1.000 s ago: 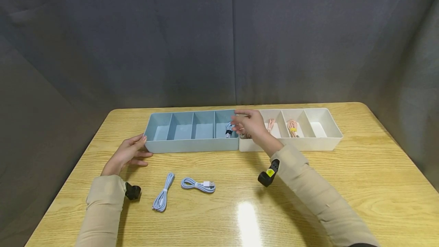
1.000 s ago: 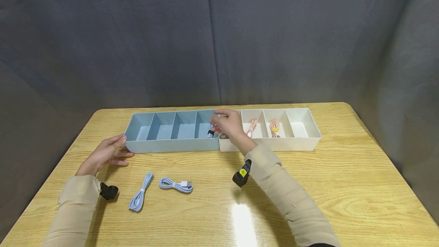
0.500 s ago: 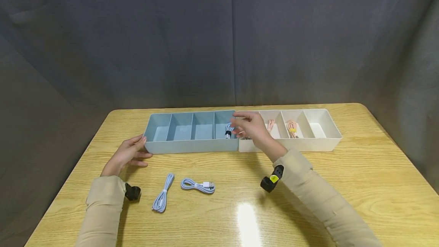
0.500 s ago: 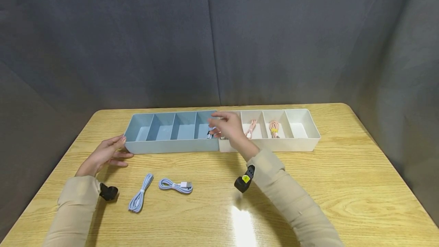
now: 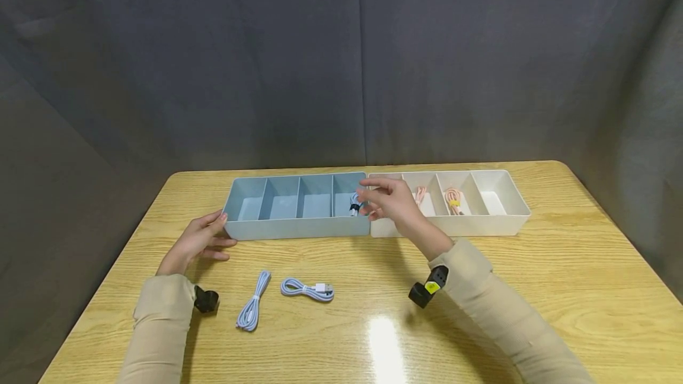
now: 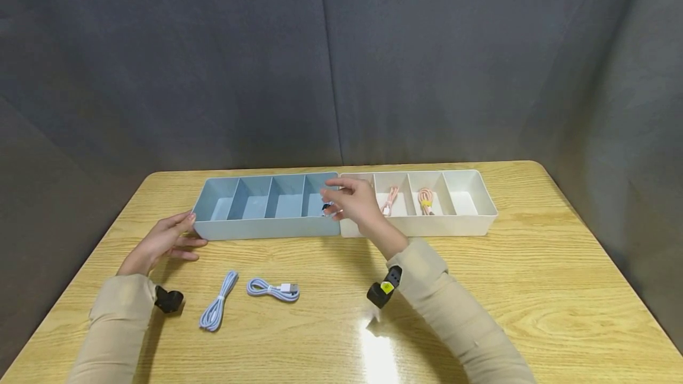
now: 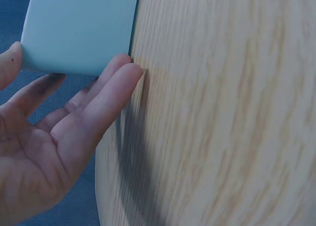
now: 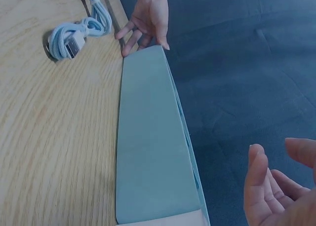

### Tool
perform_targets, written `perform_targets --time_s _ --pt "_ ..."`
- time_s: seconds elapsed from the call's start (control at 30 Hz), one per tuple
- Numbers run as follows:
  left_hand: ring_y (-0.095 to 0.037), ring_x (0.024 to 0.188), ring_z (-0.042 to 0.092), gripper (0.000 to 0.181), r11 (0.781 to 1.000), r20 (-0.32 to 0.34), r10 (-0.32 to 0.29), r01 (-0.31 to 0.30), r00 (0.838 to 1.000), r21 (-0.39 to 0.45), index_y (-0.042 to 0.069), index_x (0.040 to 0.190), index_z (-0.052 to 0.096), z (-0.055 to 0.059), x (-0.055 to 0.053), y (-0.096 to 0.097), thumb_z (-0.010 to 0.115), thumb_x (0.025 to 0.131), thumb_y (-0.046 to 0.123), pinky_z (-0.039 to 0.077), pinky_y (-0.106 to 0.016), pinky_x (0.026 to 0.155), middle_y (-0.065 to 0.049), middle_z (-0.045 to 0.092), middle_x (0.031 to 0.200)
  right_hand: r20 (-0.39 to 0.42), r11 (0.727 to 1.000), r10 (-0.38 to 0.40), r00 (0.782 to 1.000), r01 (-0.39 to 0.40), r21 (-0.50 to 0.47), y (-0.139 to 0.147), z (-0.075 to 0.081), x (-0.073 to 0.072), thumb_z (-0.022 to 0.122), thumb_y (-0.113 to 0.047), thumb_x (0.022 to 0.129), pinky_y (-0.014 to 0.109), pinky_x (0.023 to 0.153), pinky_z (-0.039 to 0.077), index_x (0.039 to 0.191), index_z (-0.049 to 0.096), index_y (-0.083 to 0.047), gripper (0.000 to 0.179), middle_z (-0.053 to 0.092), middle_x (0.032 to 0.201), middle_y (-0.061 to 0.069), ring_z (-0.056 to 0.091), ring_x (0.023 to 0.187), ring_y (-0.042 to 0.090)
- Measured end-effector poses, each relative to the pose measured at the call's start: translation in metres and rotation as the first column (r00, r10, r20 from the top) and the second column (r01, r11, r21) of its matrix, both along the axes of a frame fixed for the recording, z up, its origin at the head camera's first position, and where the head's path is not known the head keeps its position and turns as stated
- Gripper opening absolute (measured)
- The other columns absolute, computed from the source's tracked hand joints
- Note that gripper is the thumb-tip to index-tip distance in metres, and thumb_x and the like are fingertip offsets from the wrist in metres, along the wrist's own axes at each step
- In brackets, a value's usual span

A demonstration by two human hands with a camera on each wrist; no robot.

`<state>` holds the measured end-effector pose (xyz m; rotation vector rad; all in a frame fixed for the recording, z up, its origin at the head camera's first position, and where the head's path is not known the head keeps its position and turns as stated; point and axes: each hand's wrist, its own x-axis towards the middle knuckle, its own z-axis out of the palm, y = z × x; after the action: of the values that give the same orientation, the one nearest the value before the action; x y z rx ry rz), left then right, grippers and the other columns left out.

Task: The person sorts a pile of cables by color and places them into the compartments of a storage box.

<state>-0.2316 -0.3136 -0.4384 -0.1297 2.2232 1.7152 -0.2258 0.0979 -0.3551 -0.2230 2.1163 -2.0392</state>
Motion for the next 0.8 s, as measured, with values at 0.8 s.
perform_targets --time_s 0.8 --pt "-0.015 0.085 0.065 0.095 1.0 0.001 0.002 -0.002 1.0 -0.004 0.012 0.147 0.011 0.002 0.0 0.001 0.053 0.079 0.063 0.054 -0.044 0.072 -0.029 0.026 0.14 -0.062 0.994 0.099 0.993 -0.095 0.055 -0.008 -0.006 0.02 0.065 -0.011 0.085 0.038 0.059 0.056 0.115 0.059 0.003 0.033 0.065 0.093 0.011 0.065 0.066 0.021"
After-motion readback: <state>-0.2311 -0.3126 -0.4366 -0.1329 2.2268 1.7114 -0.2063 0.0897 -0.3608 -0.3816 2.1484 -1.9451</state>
